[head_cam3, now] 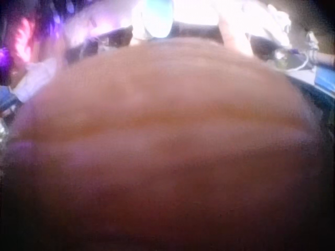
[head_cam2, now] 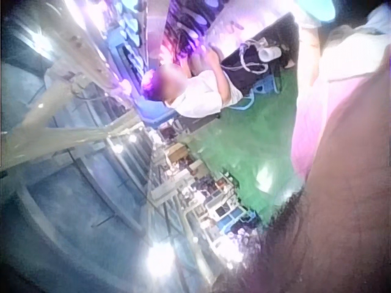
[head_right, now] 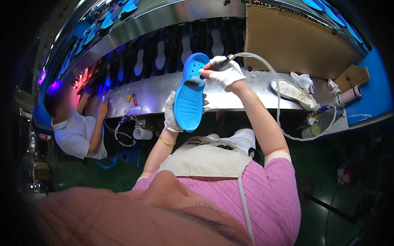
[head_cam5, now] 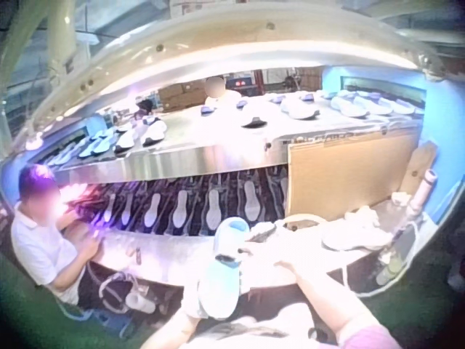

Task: The person takes shoe soles from an overhead conveyor one by one and applies adhesive across each sole using a handheld brush applicator.

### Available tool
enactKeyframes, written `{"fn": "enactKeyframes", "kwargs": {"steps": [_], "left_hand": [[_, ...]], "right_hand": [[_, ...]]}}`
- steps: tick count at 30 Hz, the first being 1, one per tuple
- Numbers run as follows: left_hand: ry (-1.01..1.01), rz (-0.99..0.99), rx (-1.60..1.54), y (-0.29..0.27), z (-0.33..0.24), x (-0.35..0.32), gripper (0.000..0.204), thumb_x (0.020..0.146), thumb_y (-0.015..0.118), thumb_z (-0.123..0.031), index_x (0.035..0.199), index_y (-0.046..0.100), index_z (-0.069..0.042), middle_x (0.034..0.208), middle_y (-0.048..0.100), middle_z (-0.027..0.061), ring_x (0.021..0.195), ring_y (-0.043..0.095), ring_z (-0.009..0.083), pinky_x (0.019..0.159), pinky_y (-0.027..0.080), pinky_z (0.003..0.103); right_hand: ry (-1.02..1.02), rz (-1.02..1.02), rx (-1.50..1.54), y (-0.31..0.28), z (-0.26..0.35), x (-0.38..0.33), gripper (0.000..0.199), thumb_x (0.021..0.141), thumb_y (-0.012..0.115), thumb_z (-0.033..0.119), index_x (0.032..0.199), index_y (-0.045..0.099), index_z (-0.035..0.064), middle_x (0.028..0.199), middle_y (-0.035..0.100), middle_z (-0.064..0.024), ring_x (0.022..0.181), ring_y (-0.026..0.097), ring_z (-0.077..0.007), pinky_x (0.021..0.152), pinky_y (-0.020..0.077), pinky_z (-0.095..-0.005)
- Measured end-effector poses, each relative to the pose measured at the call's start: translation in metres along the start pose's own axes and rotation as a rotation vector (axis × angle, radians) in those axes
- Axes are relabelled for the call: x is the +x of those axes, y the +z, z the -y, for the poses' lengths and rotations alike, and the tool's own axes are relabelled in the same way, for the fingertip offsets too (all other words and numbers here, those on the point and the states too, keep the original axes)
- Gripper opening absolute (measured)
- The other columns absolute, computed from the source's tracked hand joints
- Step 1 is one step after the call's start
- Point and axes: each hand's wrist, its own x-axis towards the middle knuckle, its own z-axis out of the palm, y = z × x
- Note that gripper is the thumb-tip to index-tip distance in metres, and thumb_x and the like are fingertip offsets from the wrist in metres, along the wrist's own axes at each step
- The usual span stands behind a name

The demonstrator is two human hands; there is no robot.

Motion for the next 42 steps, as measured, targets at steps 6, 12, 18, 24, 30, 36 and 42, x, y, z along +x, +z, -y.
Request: {"fn": "enactKeyframes", "kwargs": {"steps": [6,12,18,24,30,36,42], "left_hand": [[-0.031,0.028,-0.004,0.004,0.004,0.004,0.069,0.090,0.038,-0.051,0.135,0.035,0.002,0.125,0.048,0.0252,0.110,0.053,0.0384,0.094,0.045,0.050],[0.104,-0.186,-0.017,-0.031,-0.007,0.006,0.061,0.091,0.040,-0.049,0.128,0.043,0.000,0.119,0.054,0.0188,0.103,0.059,0.0293,0.090,0.049,0.044],[0.039,-0.131,0.165,0.005,-0.004,0.009,0.070,0.089,0.041,-0.053,0.132,0.038,0.002,0.118,0.055,0.0220,0.103,0.059,0.0327,0.095,0.045,0.044],[0.139,-0.125,0.229,0.001,-0.019,0.016,0.063,0.091,0.043,-0.047,0.132,0.038,0.001,0.115,0.057,0.0193,0.098,0.061,0.0304,0.087,0.051,0.042],[0.176,-0.186,0.199,0.010,-0.034,0.021,0.050,0.094,0.043,-0.039,0.130,0.041,-0.004,0.115,0.057,0.0145,0.093,0.062,0.0247,0.083,0.053,0.038],[0.262,-0.091,0.295,0.028,-0.061,0.040,0.049,0.095,0.040,-0.039,0.132,0.041,-0.007,0.110,0.060,0.0142,0.087,0.064,0.0266,0.080,0.054,0.041],[0.244,0.199,0.501,0.093,-0.125,0.091,0.074,0.092,0.027,-0.054,0.131,0.037,0.008,0.116,0.053,0.0255,0.097,0.059,0.0412,0.091,0.046,0.053]], "right_hand": [[-0.793,-0.247,-0.227,-0.007,-0.044,0.011,0.015,0.075,0.069,-0.007,0.087,0.063,0.0007,0.087,0.064,-0.0087,0.081,0.064,-0.0154,0.073,0.0530,-0.0259],[-0.562,0.035,-0.227,0.030,-0.032,-0.047,0.019,0.069,0.073,-0.007,0.081,0.062,0.0031,0.083,0.064,-0.0101,0.078,0.063,-0.0166,0.071,0.0520,-0.0288],[-0.720,-0.113,-0.351,-0.012,-0.012,-0.013,0.019,0.071,0.066,-0.010,0.083,0.061,0.0036,0.092,0.062,-0.0097,0.085,0.062,-0.0194,0.078,0.0498,-0.0301],[-0.678,0.212,-0.516,-0.010,0.003,-0.031,0.026,0.061,0.060,-0.014,0.077,0.059,0.0062,0.093,0.063,-0.0130,0.082,0.061,-0.0269,0.073,0.0495,-0.0330],[-0.931,0.200,-0.587,0.006,0.028,-0.027,0.028,0.059,0.060,-0.010,0.082,0.058,0.0061,0.090,0.063,-0.0116,0.079,0.060,-0.0312,0.068,0.0491,-0.0358],[-0.753,0.389,-0.520,-0.001,0.021,-0.052,0.027,0.053,0.060,-0.007,0.077,0.058,0.0058,0.085,0.061,-0.0138,0.077,0.059,-0.0338,0.066,0.0479,-0.0376],[-0.750,-0.054,-0.456,-0.042,0.031,-0.066,0.020,0.068,0.069,-0.011,0.076,0.059,0.0045,0.092,0.062,-0.0141,0.088,0.062,-0.0247,0.079,0.0492,-0.0329]]}}
